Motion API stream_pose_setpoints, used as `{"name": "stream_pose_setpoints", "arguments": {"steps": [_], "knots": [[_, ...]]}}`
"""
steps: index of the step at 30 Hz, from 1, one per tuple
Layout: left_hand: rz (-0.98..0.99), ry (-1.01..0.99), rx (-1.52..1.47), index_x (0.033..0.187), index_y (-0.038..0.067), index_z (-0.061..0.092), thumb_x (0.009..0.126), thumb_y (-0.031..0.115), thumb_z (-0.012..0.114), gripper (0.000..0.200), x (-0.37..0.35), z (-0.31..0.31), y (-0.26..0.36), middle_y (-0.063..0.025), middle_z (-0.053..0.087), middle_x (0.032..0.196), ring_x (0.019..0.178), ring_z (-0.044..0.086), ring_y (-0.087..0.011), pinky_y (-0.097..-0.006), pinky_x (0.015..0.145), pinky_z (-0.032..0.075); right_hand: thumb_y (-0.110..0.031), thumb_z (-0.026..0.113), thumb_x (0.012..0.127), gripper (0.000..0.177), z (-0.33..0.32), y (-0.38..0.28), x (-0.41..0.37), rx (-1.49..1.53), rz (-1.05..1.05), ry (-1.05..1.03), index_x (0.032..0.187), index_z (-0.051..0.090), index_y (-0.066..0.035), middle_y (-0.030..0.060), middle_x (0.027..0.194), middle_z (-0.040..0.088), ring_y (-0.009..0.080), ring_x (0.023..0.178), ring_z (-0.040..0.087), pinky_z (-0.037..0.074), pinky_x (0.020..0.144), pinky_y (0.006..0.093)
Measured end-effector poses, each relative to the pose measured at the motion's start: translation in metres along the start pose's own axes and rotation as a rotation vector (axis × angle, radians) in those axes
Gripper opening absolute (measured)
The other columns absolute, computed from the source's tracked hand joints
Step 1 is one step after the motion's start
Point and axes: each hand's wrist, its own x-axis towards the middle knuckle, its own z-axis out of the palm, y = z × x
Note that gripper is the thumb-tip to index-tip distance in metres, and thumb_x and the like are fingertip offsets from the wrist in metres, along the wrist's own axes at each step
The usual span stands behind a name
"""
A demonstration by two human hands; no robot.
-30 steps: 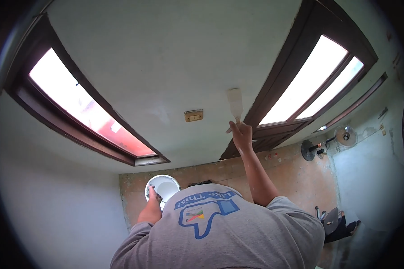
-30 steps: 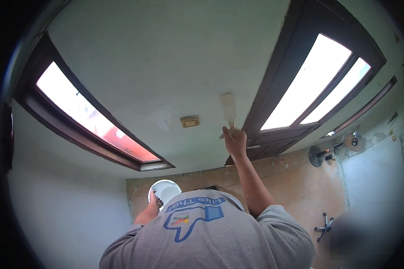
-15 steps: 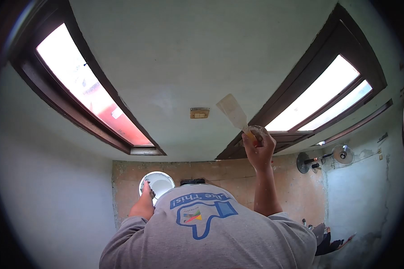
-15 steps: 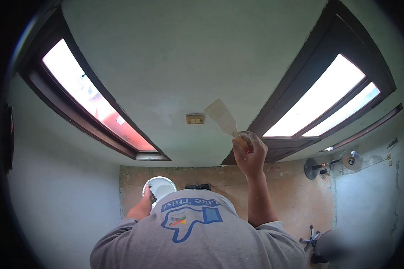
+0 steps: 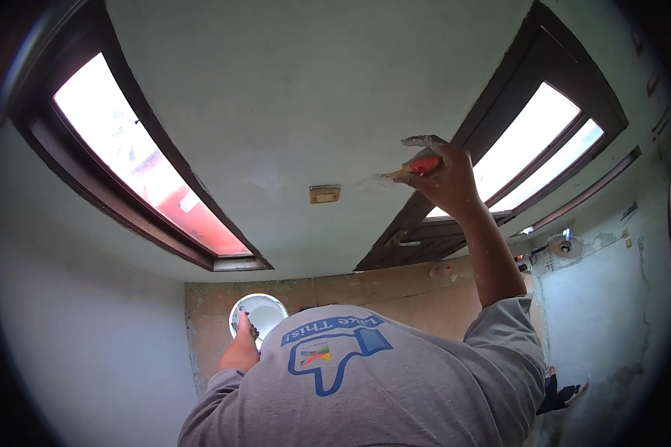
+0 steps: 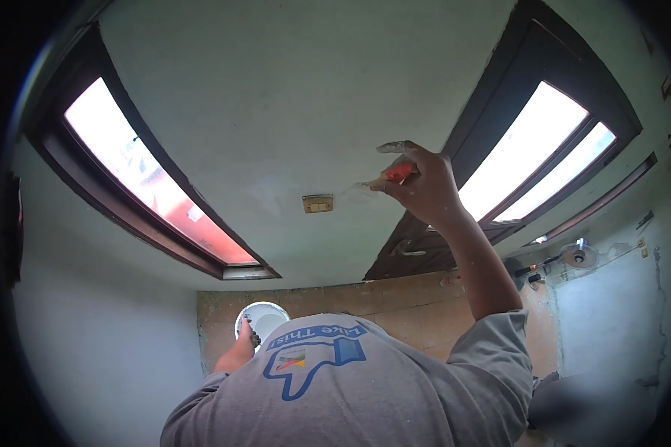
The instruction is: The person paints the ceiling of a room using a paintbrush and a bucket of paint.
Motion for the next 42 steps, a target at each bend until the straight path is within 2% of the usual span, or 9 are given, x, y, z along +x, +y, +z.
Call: {"name": "stream_pose_setpoints", "arguments": {"steps": [4, 6, 7, 17, 23, 30, 34, 38, 42], "knots": [[0.005, 0.019, -0.038, 0.076, 0.015, 0.041, 0.076, 0.045, 0.060, 0.035, 0.004, 0.004, 0.002, -0.0008, 0.032, 0.058, 0.047, 0.033, -0.0165, -0.0351, 0.046, 0.030, -0.013, 0.074, 0.087, 0.036, 0.011, 0.010, 0.014, 0.154, 0.084, -0.036, 0.113, 0.056, 0.003, 0.0124, 0.085, 0.069, 0.0150, 0.069, 0.070, 0.056, 0.056, 0.0266], [0.012, 0.004, -0.082, 0.074, 0.015, 0.041, 0.076, 0.045, 0.060, 0.036, 0.013, 0.029, 0.017, -0.0012, 0.030, 0.057, 0.046, 0.032, -0.0168, -0.0352, 0.046, 0.029, -0.013, 0.057, 0.098, 0.025, 0.015, -0.002, 0.020, 0.437, 0.231, -0.054, 0.113, 0.045, 0.002, 0.0144, 0.091, 0.068, 0.0156, 0.066, 0.068, 0.054, 0.053, 0.0260], [0.027, -0.019, -0.099, 0.075, 0.015, 0.041, 0.076, 0.045, 0.060, 0.036, 0.016, 0.027, 0.016, -0.0012, 0.030, 0.057, 0.046, 0.032, -0.0167, -0.0352, 0.046, 0.029, -0.010, 0.044, 0.103, 0.015, 0.017, -0.004, 0.021, 0.316, 0.179, -0.099, 0.110, 0.038, 0.002, 0.0159, 0.093, 0.066, 0.0158, 0.064, 0.067, 0.052, 0.052, 0.0266], [0.063, -0.013, -0.156, 0.076, 0.015, 0.041, 0.077, 0.045, 0.060, 0.035, 0.020, 0.038, 0.034, -0.0012, 0.030, 0.058, 0.046, 0.032, -0.0166, -0.0352, 0.046, 0.029, 0.005, 0.052, 0.091, 0.032, 0.051, 0.005, 0.059, 0.143, -0.083, 0.007, 0.118, 0.035, 0.007, 0.0174, 0.090, 0.065, 0.0243, 0.080, 0.070, 0.054, 0.062, 0.0316], [0.038, 0.032, -0.158, 0.076, 0.015, 0.041, 0.077, 0.045, 0.060, 0.035, 0.017, 0.043, 0.051, -0.0011, 0.030, 0.058, 0.046, 0.031, -0.0165, -0.0352, 0.046, 0.029, 0.009, 0.052, 0.088, 0.040, 0.061, 0.005, 0.068, 0.105, -0.163, 0.069, 0.122, 0.033, 0.009, 0.0194, 0.087, 0.063, 0.0296, 0.075, 0.068, 0.053, 0.063, 0.0320], [-0.036, 0.072, -0.094, 0.081, 0.015, 0.043, 0.077, 0.044, 0.060, 0.034, 0.027, 0.033, 0.043, -0.0008, 0.031, 0.059, 0.047, 0.031, -0.0162, -0.0354, 0.047, 0.028, 0.010, 0.057, 0.086, 0.032, 0.043, -0.019, 0.075, 0.084, -0.271, 0.159, 0.112, 0.039, 0.003, 0.0158, 0.083, 0.063, 0.0259, 0.069, 0.065, 0.051, 0.061, 0.0310], [-0.072, 0.048, -0.092, 0.086, 0.015, 0.045, 0.076, 0.043, 0.061, 0.033, 0.031, 0.036, 0.046, -0.0015, 0.034, 0.063, 0.049, 0.033, -0.0168, -0.0352, 0.048, 0.029, 0.007, 0.060, 0.088, 0.024, 0.021, -0.035, 0.064, 0.064, -0.501, 0.378, 0.104, 0.045, 0.000, 0.0118, 0.086, 0.064, 0.0164, 0.071, 0.065, 0.050, 0.061, 0.0268], [-0.092, 0.022, -0.109, 0.102, 0.013, 0.036, 0.080, 0.036, 0.061, 0.041, 0.029, 0.033, 0.049, -0.0048, 0.031, 0.085, 0.071, 0.030, -0.0185, -0.0342, 0.064, 0.027, 0.005, 0.060, 0.090, 0.020, 0.011, -0.030, 0.038, 0.086, -0.442, 0.485, 0.102, 0.046, -0.001, 0.0113, 0.089, 0.065, 0.0110, 0.074, 0.064, 0.049, 0.061, 0.0240], [-0.094, -0.001, -0.127, 0.118, 0.011, 0.028, 0.084, 0.030, 0.062, 0.052, 0.017, 0.033, 0.038, -0.0081, 0.028, 0.107, 0.094, 0.028, -0.0201, -0.0331, 0.081, 0.025, 0.002, 0.062, 0.089, 0.021, 0.037, 0.001, 0.024, 0.055, -0.194, 0.368, 0.101, 0.045, 0.001, 0.0128, 0.081, 0.063, 0.0157, 0.070, 0.064, 0.048, 0.060, 0.0259]]}}
